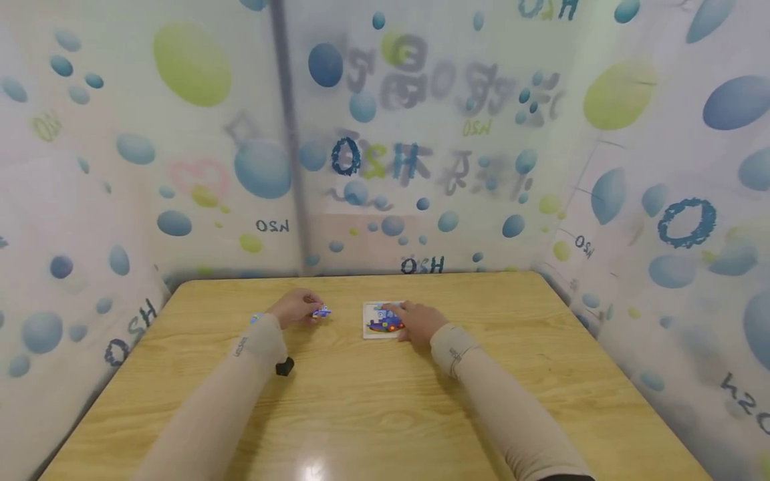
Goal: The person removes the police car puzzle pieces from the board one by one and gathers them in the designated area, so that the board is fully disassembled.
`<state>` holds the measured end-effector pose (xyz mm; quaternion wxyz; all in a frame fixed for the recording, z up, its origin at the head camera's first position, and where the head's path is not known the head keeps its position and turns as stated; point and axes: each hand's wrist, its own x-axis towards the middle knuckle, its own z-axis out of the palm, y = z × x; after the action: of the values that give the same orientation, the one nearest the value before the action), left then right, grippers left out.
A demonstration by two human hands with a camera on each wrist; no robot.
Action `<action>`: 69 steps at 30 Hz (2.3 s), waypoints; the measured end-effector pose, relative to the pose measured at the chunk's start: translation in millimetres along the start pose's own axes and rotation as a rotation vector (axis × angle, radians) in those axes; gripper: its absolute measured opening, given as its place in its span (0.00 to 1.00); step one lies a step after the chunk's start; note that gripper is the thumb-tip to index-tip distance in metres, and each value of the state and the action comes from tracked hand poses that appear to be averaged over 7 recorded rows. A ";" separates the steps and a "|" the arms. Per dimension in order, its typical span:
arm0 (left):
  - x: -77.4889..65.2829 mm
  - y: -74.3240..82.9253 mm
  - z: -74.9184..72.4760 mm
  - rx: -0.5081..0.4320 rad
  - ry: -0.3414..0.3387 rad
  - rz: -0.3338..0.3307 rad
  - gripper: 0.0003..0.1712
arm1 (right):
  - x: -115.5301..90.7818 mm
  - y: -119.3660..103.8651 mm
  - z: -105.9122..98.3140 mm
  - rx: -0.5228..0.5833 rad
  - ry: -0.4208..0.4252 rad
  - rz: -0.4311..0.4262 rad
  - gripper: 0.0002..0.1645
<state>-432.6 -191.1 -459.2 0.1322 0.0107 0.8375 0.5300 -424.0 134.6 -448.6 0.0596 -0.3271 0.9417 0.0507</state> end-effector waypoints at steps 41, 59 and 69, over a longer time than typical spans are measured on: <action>-18.7 -34.3 -55.4 0.257 0.196 -0.001 0.10 | -1.8 -9.7 2.5 0.058 -0.005 0.098 0.47; -91.5 -56.9 -103.1 0.147 0.002 -0.113 0.07 | 0.5 -6.2 6.3 0.083 -0.011 0.099 0.48; -95.9 -58.7 -86.5 0.164 0.087 -0.129 0.07 | -3.3 -5.9 8.0 0.135 0.009 0.113 0.48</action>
<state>-353.1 -308.5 -456.5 0.1280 -0.0553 0.8820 0.4501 -417.1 133.1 -456.3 0.0743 -0.2688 0.9603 -0.0109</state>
